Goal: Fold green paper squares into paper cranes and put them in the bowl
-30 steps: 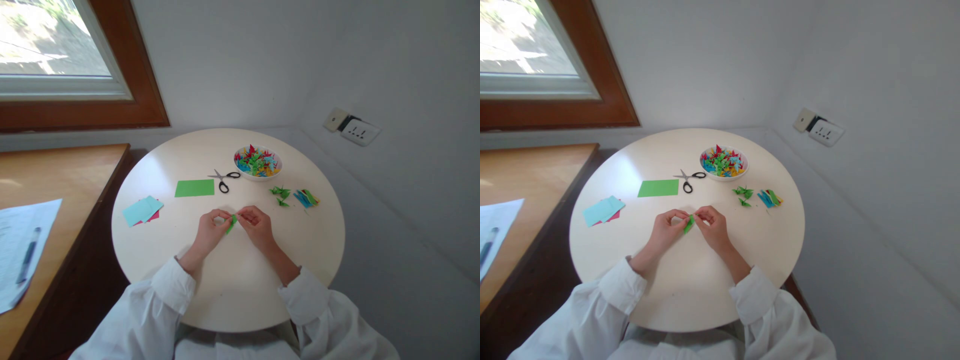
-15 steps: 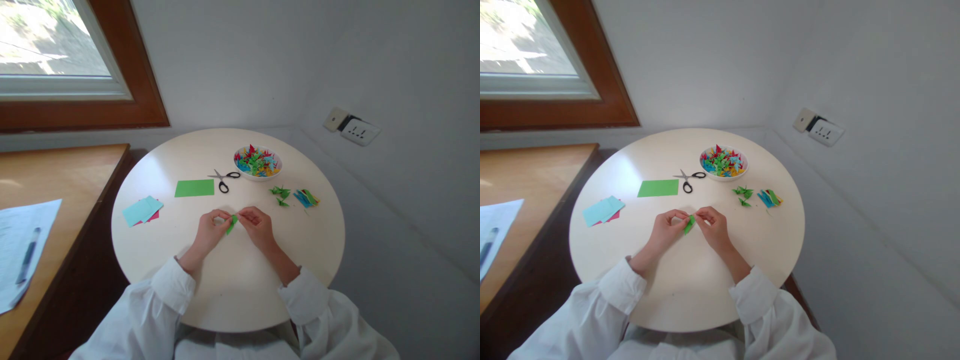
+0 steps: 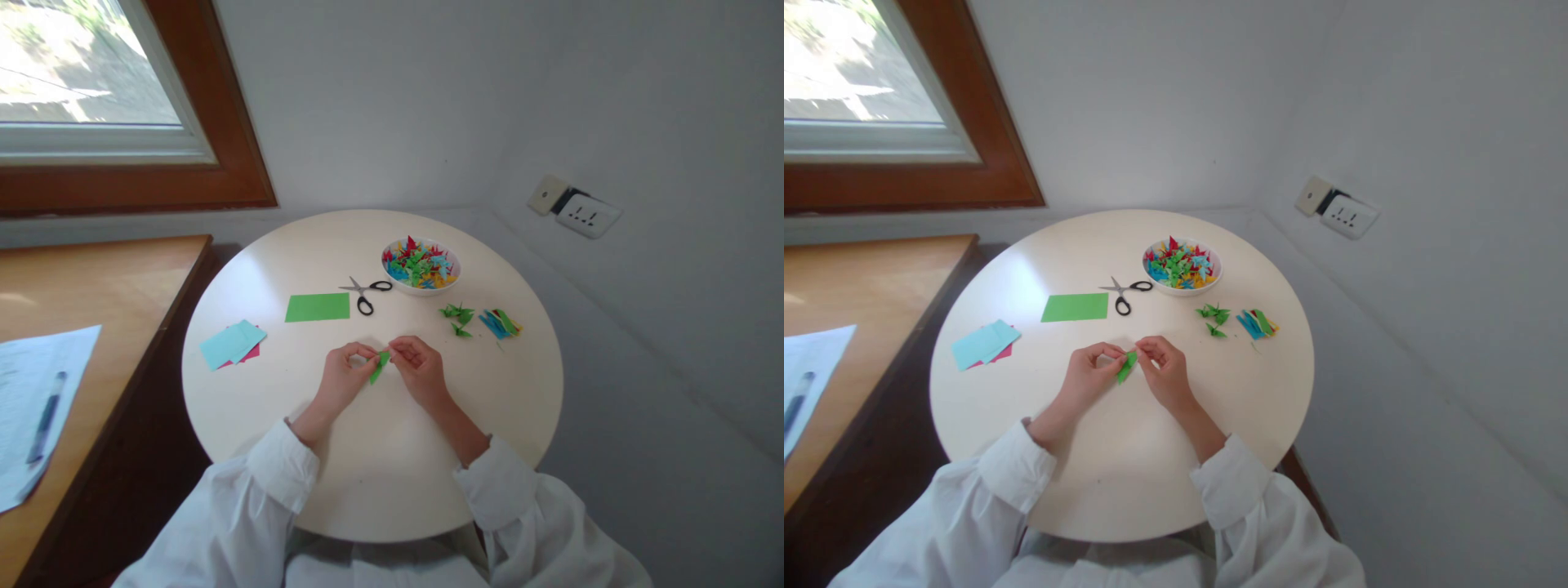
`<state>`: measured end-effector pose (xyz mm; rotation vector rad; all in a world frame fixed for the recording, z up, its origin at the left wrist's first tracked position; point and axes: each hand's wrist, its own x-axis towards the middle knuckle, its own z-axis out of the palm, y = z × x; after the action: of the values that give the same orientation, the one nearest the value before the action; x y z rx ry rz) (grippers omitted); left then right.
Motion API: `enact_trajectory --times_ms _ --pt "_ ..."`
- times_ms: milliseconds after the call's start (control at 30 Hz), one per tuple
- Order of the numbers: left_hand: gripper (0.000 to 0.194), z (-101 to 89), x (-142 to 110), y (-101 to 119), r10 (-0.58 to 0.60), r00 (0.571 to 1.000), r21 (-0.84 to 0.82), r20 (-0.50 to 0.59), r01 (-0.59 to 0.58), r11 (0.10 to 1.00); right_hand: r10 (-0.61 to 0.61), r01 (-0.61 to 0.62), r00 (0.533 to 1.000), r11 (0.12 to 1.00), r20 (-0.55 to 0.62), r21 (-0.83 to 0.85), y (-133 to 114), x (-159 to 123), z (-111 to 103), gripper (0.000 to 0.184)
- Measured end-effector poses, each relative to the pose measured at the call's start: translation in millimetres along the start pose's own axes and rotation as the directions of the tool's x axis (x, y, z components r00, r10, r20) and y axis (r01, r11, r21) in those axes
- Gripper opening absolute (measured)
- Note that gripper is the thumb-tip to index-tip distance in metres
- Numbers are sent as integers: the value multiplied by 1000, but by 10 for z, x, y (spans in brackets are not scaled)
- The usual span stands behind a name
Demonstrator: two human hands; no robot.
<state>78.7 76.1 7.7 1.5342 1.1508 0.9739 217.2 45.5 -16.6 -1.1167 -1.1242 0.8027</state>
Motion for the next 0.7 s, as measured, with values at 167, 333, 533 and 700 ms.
enact_trajectory --times_ms 167,333,533,700 --pt "14 -8 5 -11 13 1000 6 12 -13 1000 -24 24 1000 1000 12 -13 3 -2 7 9" --pt "14 -11 18 -12 -2 1000 -26 15 2 1000 -8 8 1000 1000 -4 -1 -7 4 12 13" --pt "15 -11 26 -35 -3 1000 -53 12 4 999 -6 5 999 999 -32 -38 0 10 7 16" --pt "14 -14 30 -59 10 1000 -37 21 -9 999 -6 4 999 999 -51 -53 -6 7 15 16"
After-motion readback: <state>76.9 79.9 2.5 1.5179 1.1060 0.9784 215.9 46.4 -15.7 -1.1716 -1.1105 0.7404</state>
